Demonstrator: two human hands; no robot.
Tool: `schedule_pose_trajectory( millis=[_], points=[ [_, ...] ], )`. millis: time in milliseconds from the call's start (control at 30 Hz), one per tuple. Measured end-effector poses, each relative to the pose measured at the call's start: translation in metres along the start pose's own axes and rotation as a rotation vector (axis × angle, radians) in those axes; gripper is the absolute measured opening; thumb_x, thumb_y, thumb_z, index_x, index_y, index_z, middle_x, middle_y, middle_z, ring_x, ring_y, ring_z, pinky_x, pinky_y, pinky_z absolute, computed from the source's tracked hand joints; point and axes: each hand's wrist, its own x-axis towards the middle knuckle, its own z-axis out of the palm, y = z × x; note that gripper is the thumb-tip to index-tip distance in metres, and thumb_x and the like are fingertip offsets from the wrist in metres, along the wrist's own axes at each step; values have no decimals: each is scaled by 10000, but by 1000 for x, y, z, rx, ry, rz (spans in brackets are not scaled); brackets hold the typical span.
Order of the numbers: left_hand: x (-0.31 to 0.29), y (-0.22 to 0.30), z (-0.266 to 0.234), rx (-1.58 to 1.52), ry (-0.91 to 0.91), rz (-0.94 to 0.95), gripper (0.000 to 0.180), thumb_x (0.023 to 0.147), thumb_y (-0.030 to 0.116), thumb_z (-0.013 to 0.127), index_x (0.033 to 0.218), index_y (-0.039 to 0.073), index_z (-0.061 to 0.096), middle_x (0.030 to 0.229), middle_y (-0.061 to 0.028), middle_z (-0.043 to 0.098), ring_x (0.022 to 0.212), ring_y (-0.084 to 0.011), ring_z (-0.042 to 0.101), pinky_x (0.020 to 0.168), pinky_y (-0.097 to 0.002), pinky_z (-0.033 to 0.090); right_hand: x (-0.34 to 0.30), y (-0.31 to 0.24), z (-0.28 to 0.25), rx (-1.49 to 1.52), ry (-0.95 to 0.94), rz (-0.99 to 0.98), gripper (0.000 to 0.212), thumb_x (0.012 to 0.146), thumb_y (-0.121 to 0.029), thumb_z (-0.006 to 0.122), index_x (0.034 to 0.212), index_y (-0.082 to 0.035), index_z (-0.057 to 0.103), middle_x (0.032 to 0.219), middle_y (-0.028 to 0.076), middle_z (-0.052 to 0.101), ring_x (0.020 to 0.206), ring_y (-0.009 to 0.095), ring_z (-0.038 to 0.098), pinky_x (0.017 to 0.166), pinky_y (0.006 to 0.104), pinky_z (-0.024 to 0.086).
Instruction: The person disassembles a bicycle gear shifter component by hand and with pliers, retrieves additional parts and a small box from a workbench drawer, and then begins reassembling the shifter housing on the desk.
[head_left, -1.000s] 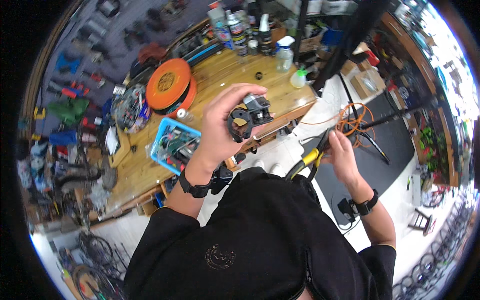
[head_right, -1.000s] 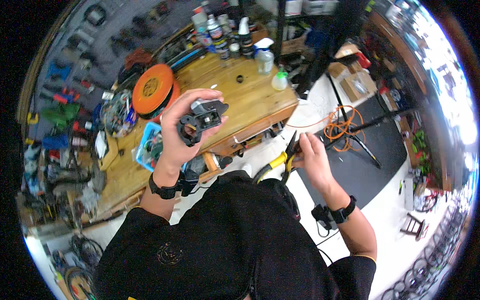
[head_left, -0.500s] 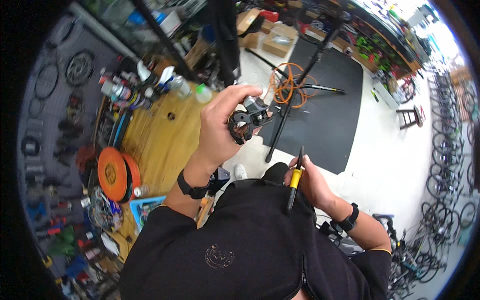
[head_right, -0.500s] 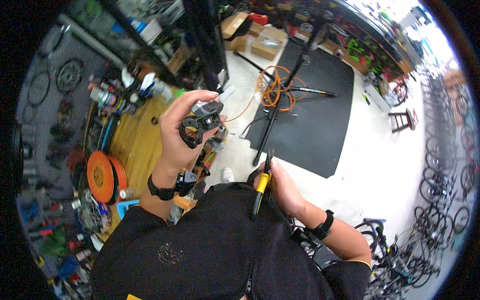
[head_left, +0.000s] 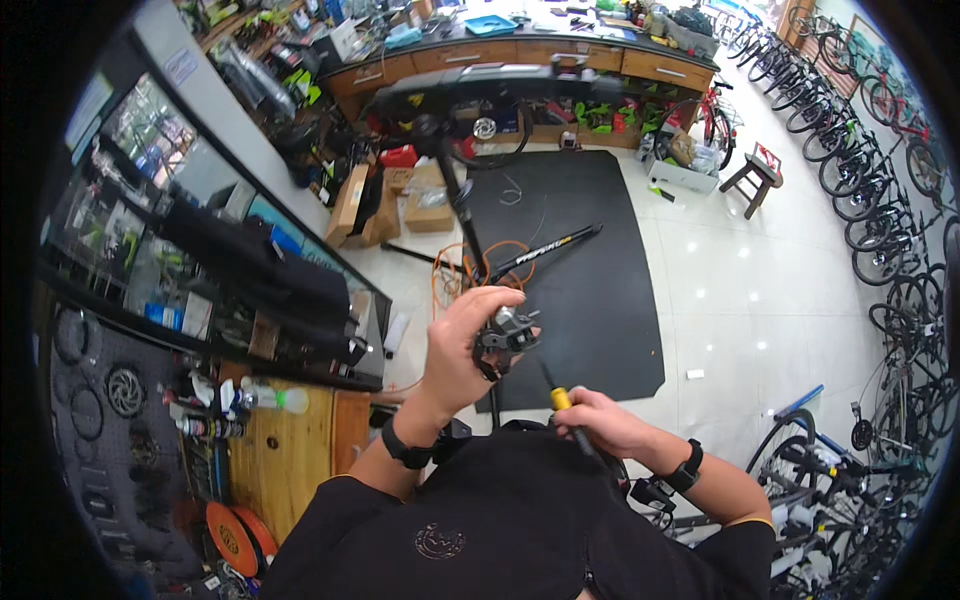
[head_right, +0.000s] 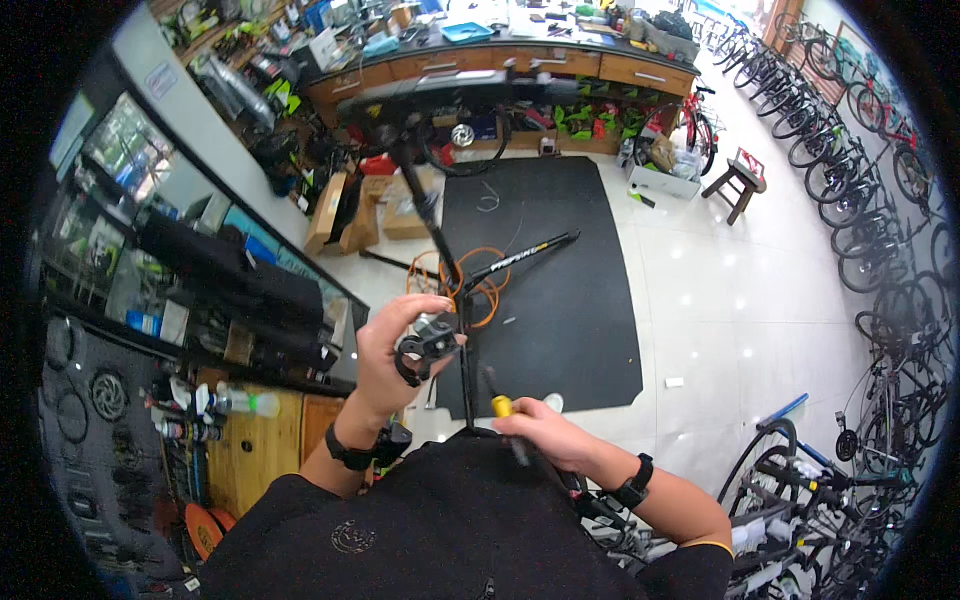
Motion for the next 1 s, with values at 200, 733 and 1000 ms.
schedule_pose_trajectory(
  millis=[200,733,1000],
  points=[
    [106,-1,119,-143,-131,-14,419,707,15,832,1087,42,659,1016,-111,685,930,-232,679,816,-322,526,-64,-107,-164,629,-82,-300,556,963,-503,443,1172,-6,581,1112,171,646,1084,340,629,967,544,478],
    [370,-141,395,-307,-160,-40,394,730,16,818,1092,56,667,1001,-58,684,865,-134,655,730,-259,513,-68,-365,-449,-803,551,-330,479,829,-54,651,1291,-27,528,1057,71,612,959,213,615,852,318,497],
    [508,-204,454,-224,-110,-43,415,706,15,820,1094,41,677,1063,-114,688,936,-217,675,813,-309,539,-8,-536,-543,-1155,309,-422,338,786,-121,729,1080,4,619,922,144,634,842,294,624,803,351,500]
  ],
)
